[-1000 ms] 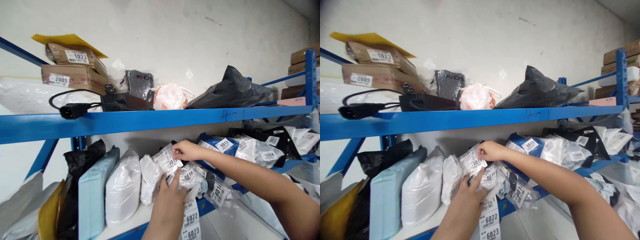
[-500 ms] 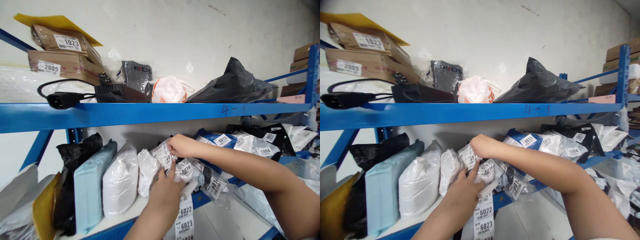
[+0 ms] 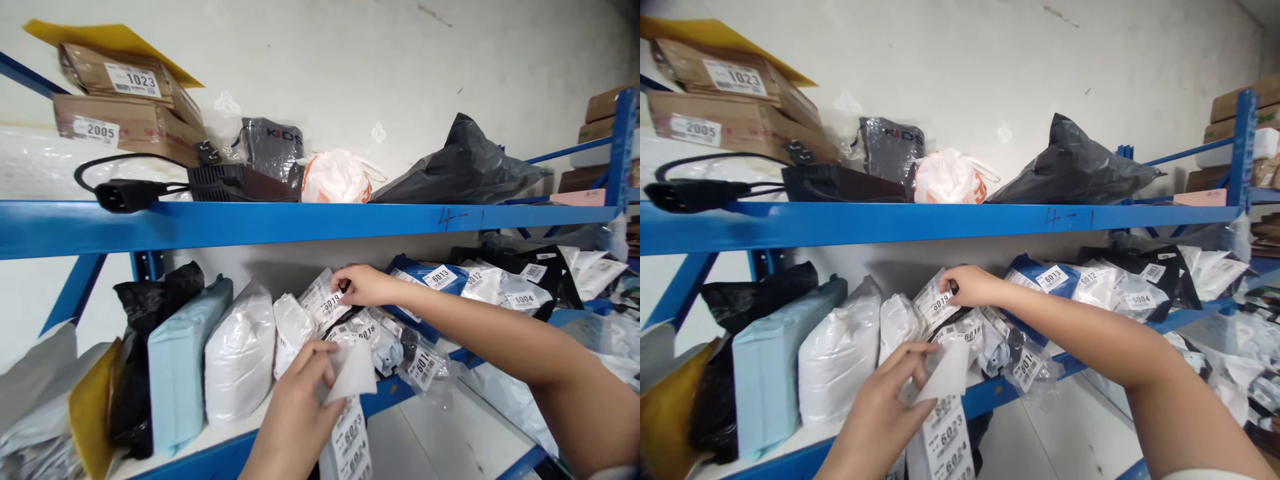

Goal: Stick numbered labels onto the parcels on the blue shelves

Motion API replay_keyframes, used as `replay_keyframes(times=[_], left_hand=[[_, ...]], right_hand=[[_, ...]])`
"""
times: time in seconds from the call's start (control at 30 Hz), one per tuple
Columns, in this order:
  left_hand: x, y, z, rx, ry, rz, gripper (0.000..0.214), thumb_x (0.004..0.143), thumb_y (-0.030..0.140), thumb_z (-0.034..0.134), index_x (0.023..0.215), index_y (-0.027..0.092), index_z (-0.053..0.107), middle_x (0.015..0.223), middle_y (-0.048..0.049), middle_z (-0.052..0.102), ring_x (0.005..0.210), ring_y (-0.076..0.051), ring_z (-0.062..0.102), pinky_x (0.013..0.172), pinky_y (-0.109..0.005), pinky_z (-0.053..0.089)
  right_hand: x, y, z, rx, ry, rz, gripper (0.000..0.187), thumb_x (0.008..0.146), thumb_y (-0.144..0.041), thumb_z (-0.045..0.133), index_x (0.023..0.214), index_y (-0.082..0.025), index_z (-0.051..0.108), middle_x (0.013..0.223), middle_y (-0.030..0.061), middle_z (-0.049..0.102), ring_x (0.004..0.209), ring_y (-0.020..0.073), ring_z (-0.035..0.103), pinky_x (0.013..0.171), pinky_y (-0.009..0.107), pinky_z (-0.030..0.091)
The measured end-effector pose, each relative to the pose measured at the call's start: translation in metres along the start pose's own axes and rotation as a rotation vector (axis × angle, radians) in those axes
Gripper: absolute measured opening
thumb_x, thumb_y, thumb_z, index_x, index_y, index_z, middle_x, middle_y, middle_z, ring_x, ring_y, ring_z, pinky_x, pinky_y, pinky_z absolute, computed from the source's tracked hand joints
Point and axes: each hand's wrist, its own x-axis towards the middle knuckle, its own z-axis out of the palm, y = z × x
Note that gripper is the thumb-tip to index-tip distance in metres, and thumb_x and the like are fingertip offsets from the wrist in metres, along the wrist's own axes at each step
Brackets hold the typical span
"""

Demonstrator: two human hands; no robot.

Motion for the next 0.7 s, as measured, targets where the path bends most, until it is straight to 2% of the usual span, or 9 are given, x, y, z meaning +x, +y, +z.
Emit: replay_keyframes(times=[0.07,0.13,0.2,0.27,0.37,0.43,0.53,0.6,0.7], left_hand=[[-0.001,-0.002,-0.002,-0.166,0.097,-0.06,0.018,0.062,0.011,0.047,0.068,0.022,0.035,0.091,-0.001,0.062,0.088,-0.018,0.06,0.072,-0.027,0.047],[0.005,0.001,-0.008,-0.283,0.135,-0.151,0.015,0.067,0.015,0.047,0.077,0.023,0.04,0.073,0.0037,0.055,0.066,-0.014,0.052,0.058,-0.022,0.04],[0.015,0.009,-0.017,-0.382,0.075,-0.217,0.017,0.072,0.02,0.043,0.088,0.024,0.046,0.067,0.0051,0.047,0.056,-0.013,0.042,0.051,-0.021,0.034],[0.028,0.021,-0.025,-0.422,-0.055,-0.22,0.017,0.077,0.027,0.036,0.085,0.023,0.051,0.067,0.0032,0.047,0.057,-0.014,0.042,0.053,-0.023,0.034],[0.048,0.041,-0.026,-0.085,-0.175,-0.261,0.036,0.084,0.045,0.034,0.065,0.02,0.051,0.061,0.0002,0.049,0.058,-0.016,0.047,0.055,-0.026,0.033],[0.06,0.049,-0.018,0.325,-0.086,-0.265,0.034,0.083,0.047,0.043,0.066,0.021,0.056,0.06,-0.0004,0.052,0.057,-0.017,0.049,0.054,-0.027,0.029],[0.073,0.05,0.003,0.761,0.115,-0.149,0.021,0.085,0.038,0.049,0.09,0.026,0.065,0.082,-0.0016,0.062,0.064,-0.02,0.055,0.053,-0.027,0.025],[0.078,0.045,0.014,0.874,0.199,-0.102,0.021,0.087,0.037,0.049,0.095,0.027,0.066,0.1,-0.0016,0.062,0.065,-0.019,0.058,0.051,-0.027,0.024],[0.079,0.037,0.022,0.912,0.247,-0.125,0.024,0.085,0.042,0.052,0.096,0.026,0.066,0.106,-0.0009,0.065,0.067,-0.02,0.062,0.051,-0.028,0.027]], right_hand=[[-0.007,0.011,0.009,0.096,0.066,-0.025,0.026,0.07,-0.016,0.07,0.095,-0.018,0.063,0.097,0.0029,0.061,0.07,0.0112,0.064,0.068,0.022,0.047],[-0.01,0.02,0.017,0.221,0.102,0.023,0.036,0.07,-0.015,0.07,0.104,-0.019,0.058,0.095,0.0021,0.058,0.069,0.0112,0.064,0.065,0.022,0.048],[-0.009,0.028,0.024,0.362,0.12,0.099,0.045,0.067,-0.012,0.073,0.108,-0.019,0.055,0.089,0.0004,0.059,0.067,0.0119,0.064,0.06,0.022,0.049],[-0.007,0.034,0.029,0.51,0.134,0.177,0.043,0.064,-0.009,0.074,0.102,-0.018,0.055,0.083,-0.0011,0.059,0.06,0.0118,0.063,0.053,0.022,0.049],[-0.007,0.039,0.033,0.751,0.121,0.239,0.033,0.063,-0.005,0.074,0.09,-0.016,0.058,0.07,-0.0043,0.059,0.05,0.0096,0.059,0.049,0.022,0.05],[-0.009,0.04,0.035,0.886,0.106,0.224,0.027,0.064,-0.002,0.072,0.084,-0.014,0.058,0.063,-0.0055,0.058,0.048,0.0084,0.058,0.05,0.021,0.051],[-0.014,0.039,0.037,1.032,0.111,0.196,0.026,0.067,0.002,0.067,0.084,-0.014,0.056,0.062,-0.0047,0.062,0.051,0.0088,0.06,0.052,0.02,0.053],[-0.017,0.038,0.037,1.097,0.128,0.183,0.028,0.068,0.005,0.064,0.086,-0.015,0.054,0.063,-0.0045,0.065,0.053,0.0093,0.061,0.053,0.02,0.054],[-0.019,0.039,0.038,1.142,0.14,0.192,0.029,0.069,0.007,0.061,0.085,-0.015,0.052,0.061,-0.0051,0.065,0.054,0.009,0.062,0.052,0.019,0.054]])
